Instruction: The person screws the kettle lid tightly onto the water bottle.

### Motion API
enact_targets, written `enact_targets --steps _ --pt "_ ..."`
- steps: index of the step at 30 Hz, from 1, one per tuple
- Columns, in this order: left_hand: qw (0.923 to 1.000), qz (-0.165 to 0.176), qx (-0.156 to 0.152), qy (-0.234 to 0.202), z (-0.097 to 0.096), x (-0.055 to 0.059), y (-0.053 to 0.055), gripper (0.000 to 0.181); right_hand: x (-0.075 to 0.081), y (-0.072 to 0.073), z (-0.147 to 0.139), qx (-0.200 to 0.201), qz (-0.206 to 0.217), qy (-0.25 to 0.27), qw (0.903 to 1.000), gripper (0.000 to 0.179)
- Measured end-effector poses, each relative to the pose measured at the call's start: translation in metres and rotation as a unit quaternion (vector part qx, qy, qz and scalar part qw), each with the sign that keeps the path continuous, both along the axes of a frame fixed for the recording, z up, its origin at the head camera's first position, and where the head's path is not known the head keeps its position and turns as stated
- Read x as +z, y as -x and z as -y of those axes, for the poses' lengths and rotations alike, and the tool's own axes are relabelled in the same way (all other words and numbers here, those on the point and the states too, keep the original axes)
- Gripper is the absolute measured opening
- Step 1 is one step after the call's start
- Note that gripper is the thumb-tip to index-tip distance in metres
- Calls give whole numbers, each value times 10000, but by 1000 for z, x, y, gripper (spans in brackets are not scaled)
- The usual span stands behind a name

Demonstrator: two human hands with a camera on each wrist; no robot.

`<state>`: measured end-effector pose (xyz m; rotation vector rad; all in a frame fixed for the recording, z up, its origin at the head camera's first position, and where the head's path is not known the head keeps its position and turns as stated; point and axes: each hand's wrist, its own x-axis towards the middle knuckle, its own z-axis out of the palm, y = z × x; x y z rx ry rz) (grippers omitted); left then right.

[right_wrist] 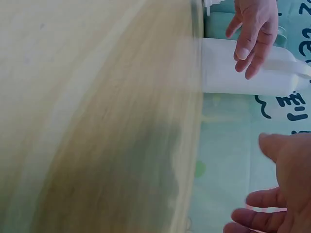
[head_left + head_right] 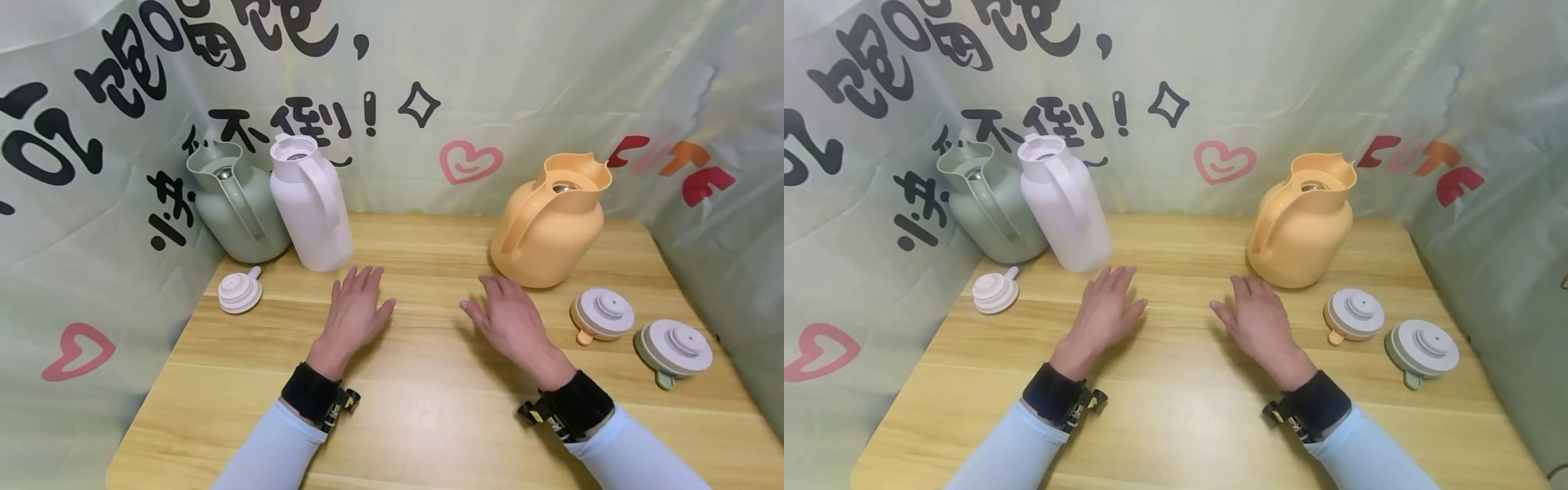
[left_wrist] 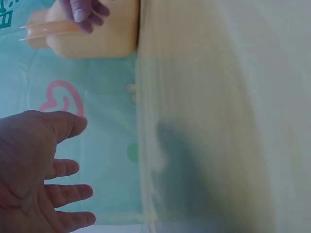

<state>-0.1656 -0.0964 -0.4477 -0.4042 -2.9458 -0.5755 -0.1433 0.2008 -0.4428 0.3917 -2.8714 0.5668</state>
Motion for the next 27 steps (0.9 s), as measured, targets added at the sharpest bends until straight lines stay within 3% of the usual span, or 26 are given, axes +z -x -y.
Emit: enact_targets --steps 5,9,13,16,20,23,27 --pt "9984 -317 -217 -407 -9 12 6 44 3 -6 -3 -252 -12 358 9990 43" --pt "9953 -178 -195 -932 -24 29 14 36 3 -9 -2 -168 -102 441 9988 19" --pt "9895 -66 -328 -1404 -45 50 24 30 3 -11 -2 -95 -550 635 9964 12" --pt "9842 -32 -553 -1684 -64 66 32 27 5 -11 -7 -104 -1396 959 9855 8" --pt "9772 -91 -784 -1973 -87 82 43 27 14 -5 -19 -274 -2374 1350 9616 5" --pt "9716 -137 -928 -2173 -105 91 51 27 22 0 -29 -562 -2586 1534 9521 7" --pt "9655 37 -1096 -2362 -130 98 63 30 29 5 -38 -836 -2605 1644 9477 9"
